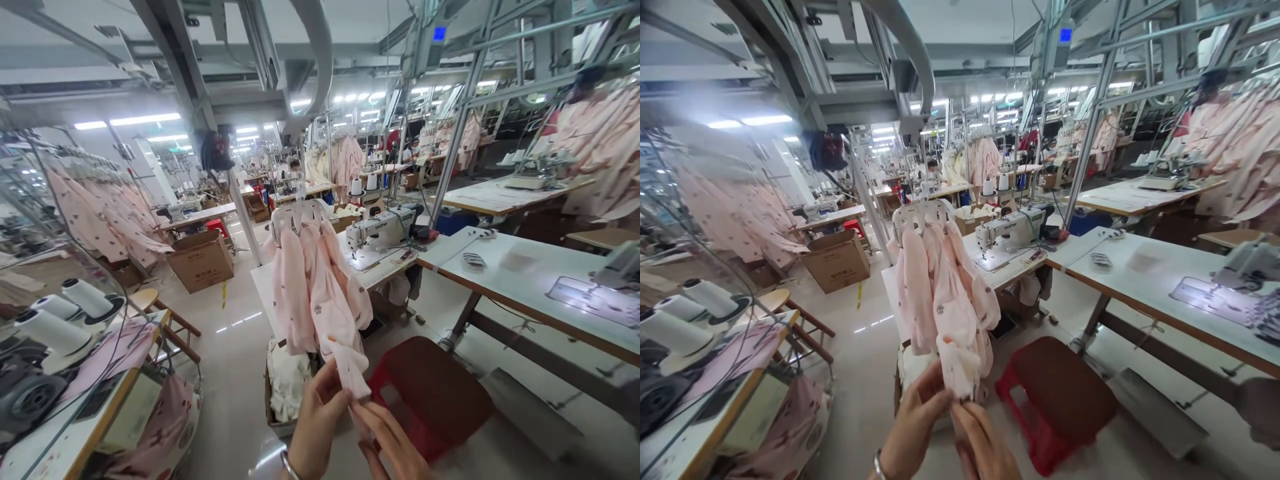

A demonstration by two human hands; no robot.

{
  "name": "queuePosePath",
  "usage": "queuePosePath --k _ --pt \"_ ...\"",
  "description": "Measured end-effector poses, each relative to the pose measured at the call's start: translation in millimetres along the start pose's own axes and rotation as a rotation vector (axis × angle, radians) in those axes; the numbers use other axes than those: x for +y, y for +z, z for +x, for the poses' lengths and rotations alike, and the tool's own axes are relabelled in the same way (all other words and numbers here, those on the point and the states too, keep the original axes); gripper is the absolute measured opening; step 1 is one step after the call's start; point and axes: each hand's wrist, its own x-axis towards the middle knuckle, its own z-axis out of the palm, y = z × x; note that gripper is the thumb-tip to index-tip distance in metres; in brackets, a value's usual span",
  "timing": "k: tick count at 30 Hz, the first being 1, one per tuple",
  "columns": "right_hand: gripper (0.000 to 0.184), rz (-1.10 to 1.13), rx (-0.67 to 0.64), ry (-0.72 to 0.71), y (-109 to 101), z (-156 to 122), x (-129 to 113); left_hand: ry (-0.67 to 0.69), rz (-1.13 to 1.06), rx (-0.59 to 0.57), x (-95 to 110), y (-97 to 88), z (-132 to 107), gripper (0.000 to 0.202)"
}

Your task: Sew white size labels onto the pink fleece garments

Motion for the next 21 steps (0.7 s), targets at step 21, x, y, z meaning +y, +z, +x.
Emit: queuePosePath --k 21 --pt "0.043 0.541 -0.494 -0.042 -39 137 179 0.074 0.258 0.027 4 38.7 181 0.041"
